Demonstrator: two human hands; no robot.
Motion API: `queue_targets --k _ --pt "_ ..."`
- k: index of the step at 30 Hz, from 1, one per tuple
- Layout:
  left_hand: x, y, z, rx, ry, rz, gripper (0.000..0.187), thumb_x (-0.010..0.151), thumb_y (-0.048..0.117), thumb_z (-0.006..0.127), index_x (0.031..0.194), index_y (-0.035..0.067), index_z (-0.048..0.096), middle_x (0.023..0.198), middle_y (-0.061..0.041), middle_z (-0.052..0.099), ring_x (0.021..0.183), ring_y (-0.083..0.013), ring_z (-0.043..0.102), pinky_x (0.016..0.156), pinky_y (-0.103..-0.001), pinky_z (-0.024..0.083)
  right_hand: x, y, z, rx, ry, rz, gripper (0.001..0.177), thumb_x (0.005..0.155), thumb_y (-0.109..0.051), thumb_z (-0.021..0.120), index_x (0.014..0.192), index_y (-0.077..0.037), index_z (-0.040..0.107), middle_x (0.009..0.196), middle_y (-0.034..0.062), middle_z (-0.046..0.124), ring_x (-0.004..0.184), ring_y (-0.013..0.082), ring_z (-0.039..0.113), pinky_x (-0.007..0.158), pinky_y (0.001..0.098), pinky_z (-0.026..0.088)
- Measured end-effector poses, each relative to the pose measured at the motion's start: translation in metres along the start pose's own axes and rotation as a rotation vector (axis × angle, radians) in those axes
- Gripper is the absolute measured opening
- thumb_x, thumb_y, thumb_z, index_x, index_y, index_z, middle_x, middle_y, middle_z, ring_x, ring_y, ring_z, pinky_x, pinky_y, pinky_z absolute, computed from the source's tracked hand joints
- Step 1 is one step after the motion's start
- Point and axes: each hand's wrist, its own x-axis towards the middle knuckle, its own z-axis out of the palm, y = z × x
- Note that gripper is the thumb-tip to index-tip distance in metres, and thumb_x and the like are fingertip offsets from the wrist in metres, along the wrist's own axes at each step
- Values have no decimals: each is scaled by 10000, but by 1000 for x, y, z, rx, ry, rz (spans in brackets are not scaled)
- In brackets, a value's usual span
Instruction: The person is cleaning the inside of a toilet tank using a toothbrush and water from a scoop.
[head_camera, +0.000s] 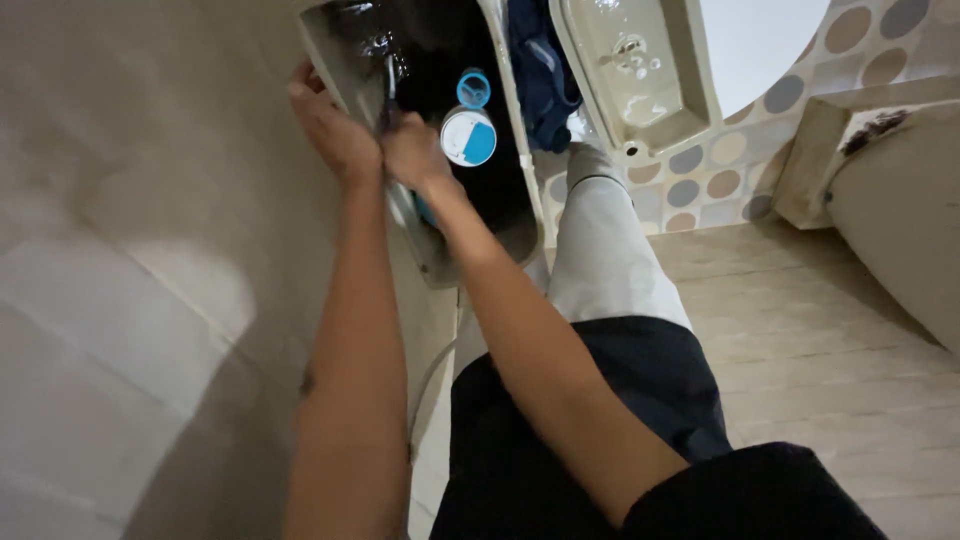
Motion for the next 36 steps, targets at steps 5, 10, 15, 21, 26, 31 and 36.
queue_targets --k 5,10,15,21,26,31,36 --pt "3 2 7 -95 25 -69 711 1093 545 182 1414 15 531 1285 -199 626 1166 -324 632 1035 -442 516 -2 -26 -29 -600 -322 -182 313 874 -165 593 1079 -13 776 1301 269 631 1217 410 620 1033 430 517" --pt "1 12 11 -78 -22 -51 695 1093 548 177 1414 37 523 1316 -169 620 1194 -283 628 1047 -417 505 0 -67 -61 -146 -190 41 335 852 -162 590 1071 47 732 1233 279 648 1157 419 639 984 432 524" --pt "4 -3 7 -149 -57 -67 684 1092 532 188 1466 30 462 1419 -160 535 1298 -266 541 1064 -415 435 -6 -21 -27 -261 -245 -9 363 885 -198 586 1102 69 698 1203 323 633 1127 458 624 979 474 498" --pt "2 10 9 -222 -72 -53 690 1118 514 141 1458 25 491 1360 -211 649 1210 -331 676 1053 -434 560 -6 -28 -36 -423 -249 -127 319 859 -184 583 1043 37 723 1165 292 665 1100 449 649 942 495 526" --pt "0 19 9 38 -58 -159 695 1061 532 143 1494 63 415 1354 -135 534 1201 -234 565 966 -381 515 -13 -3 -26 -337 -185 -221 295 865 -187 582 1035 -12 748 1156 298 665 1075 467 643 931 497 523" --pt "9 -11 18 -378 -17 -62 642 1110 492 235 1370 -20 522 1219 -190 666 1082 -293 675 957 -412 578 -10 9 -27 -437 -209 -307 291 909 -200 575 1058 -32 760 1136 261 682 1067 406 649 929 453 531" --pt "8 -2 17 -250 35 39 616 1106 482 258 1325 -4 566 1191 -147 666 1045 -279 681 947 -420 576 -48 -51 -107 330 -138 88 346 958 -179 527 1226 -51 704 877 156 633 717 251 583 622 369 453"
